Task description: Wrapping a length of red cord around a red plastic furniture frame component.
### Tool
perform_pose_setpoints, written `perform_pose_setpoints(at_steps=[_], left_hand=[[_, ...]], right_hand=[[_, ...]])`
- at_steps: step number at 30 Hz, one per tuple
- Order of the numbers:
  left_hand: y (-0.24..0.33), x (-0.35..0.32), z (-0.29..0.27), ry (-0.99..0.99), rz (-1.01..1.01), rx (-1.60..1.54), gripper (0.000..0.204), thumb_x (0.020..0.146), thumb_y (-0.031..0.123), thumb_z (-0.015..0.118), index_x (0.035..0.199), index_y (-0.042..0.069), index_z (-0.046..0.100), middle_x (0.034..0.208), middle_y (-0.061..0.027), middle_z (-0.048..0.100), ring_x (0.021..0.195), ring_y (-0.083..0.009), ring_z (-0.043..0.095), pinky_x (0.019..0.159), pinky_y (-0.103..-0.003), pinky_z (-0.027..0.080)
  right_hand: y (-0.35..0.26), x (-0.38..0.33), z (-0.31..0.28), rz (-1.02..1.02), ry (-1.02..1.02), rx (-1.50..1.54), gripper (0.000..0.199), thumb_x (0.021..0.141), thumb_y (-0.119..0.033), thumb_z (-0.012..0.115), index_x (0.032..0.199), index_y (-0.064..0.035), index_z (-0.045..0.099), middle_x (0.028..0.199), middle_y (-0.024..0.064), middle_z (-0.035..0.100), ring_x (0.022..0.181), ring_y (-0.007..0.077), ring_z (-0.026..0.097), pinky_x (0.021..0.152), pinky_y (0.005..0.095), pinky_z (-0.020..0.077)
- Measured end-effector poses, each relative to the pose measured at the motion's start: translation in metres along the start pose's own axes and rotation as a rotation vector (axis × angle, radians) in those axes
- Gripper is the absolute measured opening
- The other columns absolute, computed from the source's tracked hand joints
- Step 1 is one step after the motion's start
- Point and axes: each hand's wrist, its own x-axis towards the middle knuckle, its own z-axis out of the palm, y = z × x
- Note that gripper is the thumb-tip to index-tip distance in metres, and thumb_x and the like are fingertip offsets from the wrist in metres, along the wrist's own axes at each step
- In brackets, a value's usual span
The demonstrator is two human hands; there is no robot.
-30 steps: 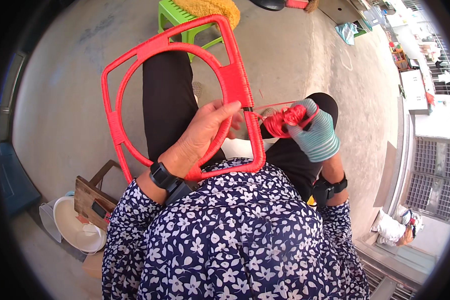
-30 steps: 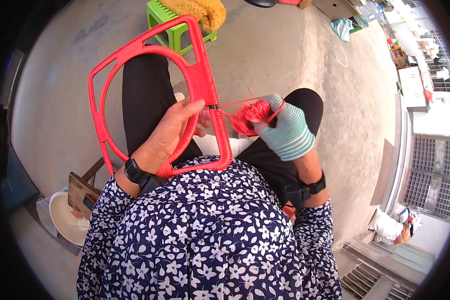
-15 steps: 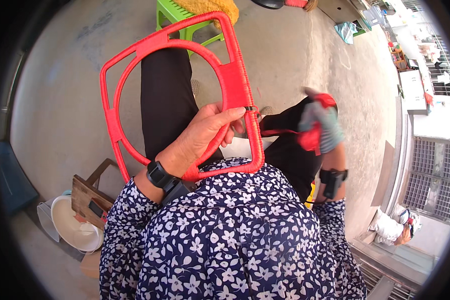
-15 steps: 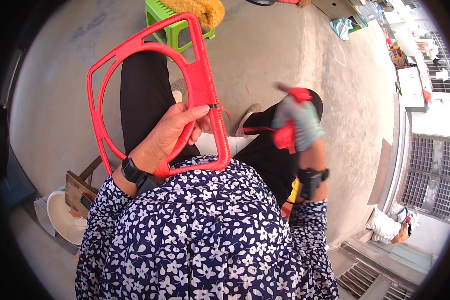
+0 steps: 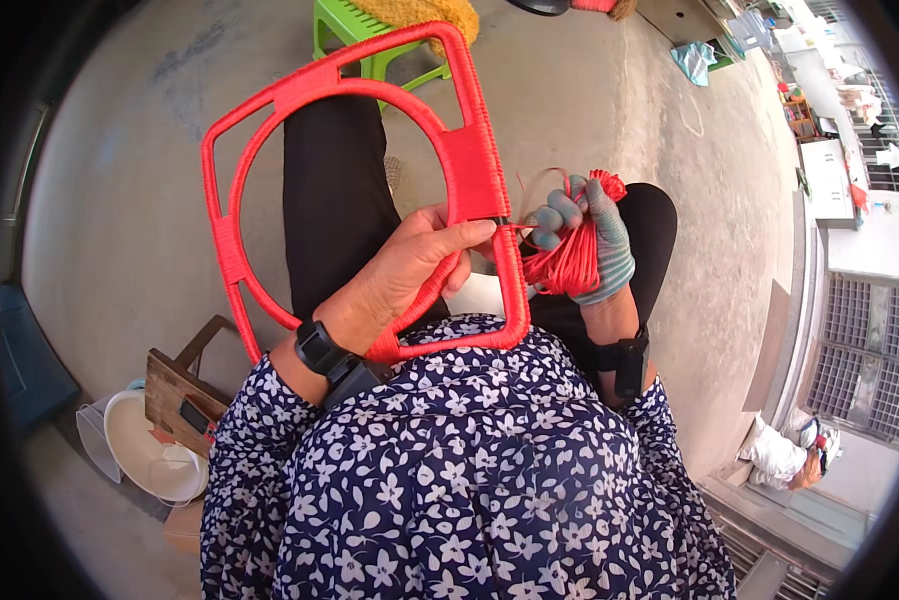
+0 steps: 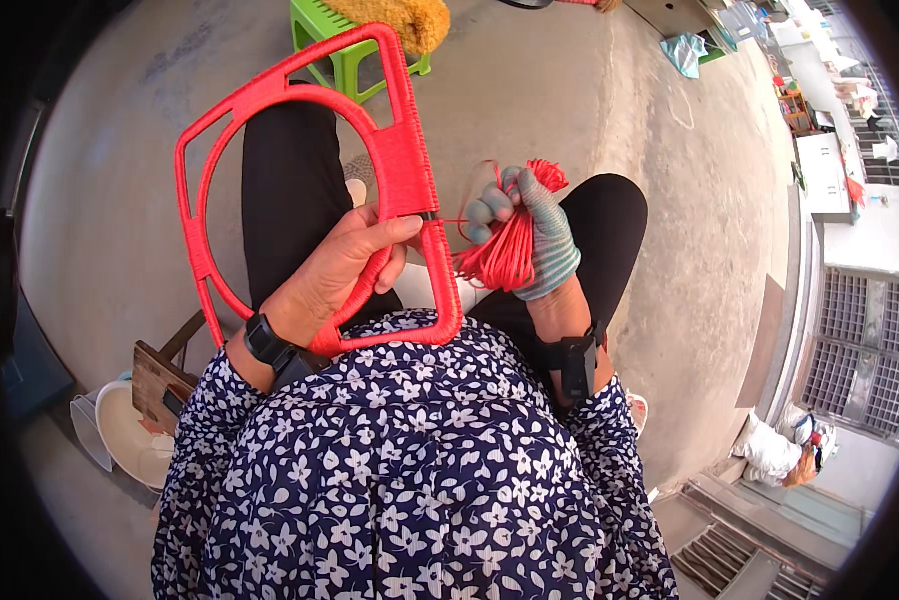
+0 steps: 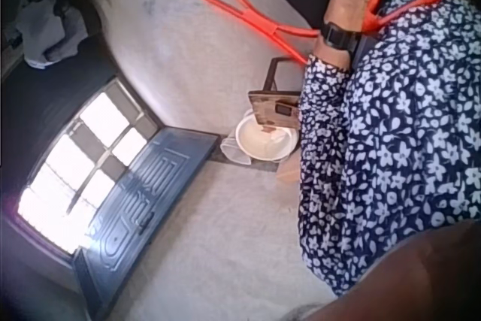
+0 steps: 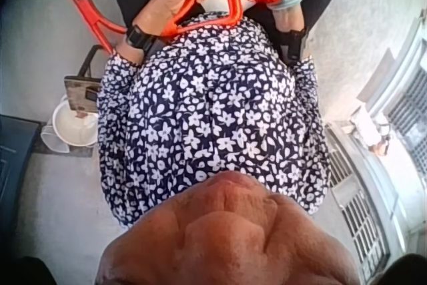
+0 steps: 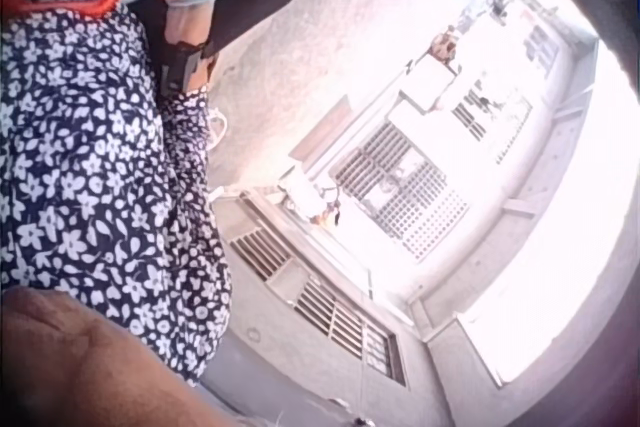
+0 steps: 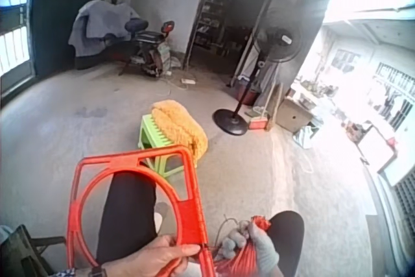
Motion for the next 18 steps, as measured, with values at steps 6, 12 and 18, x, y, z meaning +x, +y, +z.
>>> perform_pose_setpoints(at_steps=[6, 12, 18], left_hand=[[-0.001, 0.0, -0.001, 0.019, 0.014, -0.026, 0.019, 0.094, 0.021, 0.06, 0.099, 0.003, 0.057, 0.074, -0.0019, 0.059, 0.043, -0.0067, 0.047, 0.039, -0.021, 0.037], [-0.001, 0.0, -0.002, 0.026, -0.02, 0.048, 0.02, 0.093, 0.02, 0.061, 0.1, 0.003, 0.058, 0.074, -0.0017, 0.059, 0.044, -0.0074, 0.048, 0.039, -0.021, 0.038], [-0.007, 0.001, -0.01, 0.05, 0.086, -0.097, 0.028, 0.093, 0.031, 0.06, 0.101, 0.004, 0.059, 0.082, -0.0032, 0.062, 0.066, -0.0092, 0.059, 0.055, -0.022, 0.047]], right_hand=[[-0.006, 0.005, -0.013, 0.096, 0.219, -0.345, 0.025, 0.092, -0.03, 0.06, 0.082, -0.008, 0.052, 0.069, 0.005, 0.053, 0.058, 0.0179, 0.053, 0.047, 0.0299, 0.0466], [-0.052, 0.009, -0.017, -0.23, 0.494, -1.118, 0.024, 0.086, -0.025, 0.065, 0.092, -0.0017, 0.062, 0.073, 0.0061, 0.06, 0.062, 0.0135, 0.058, 0.053, 0.0287, 0.0466], [-0.035, -0.009, 0.067, -0.977, 0.253, -2.296, 0.041, 0.071, -0.014, 0.073, 0.111, -0.0116, 0.066, 0.084, 0.0094, 0.061, 0.067, 0.024, 0.06, 0.06, 0.033, 0.0489]])
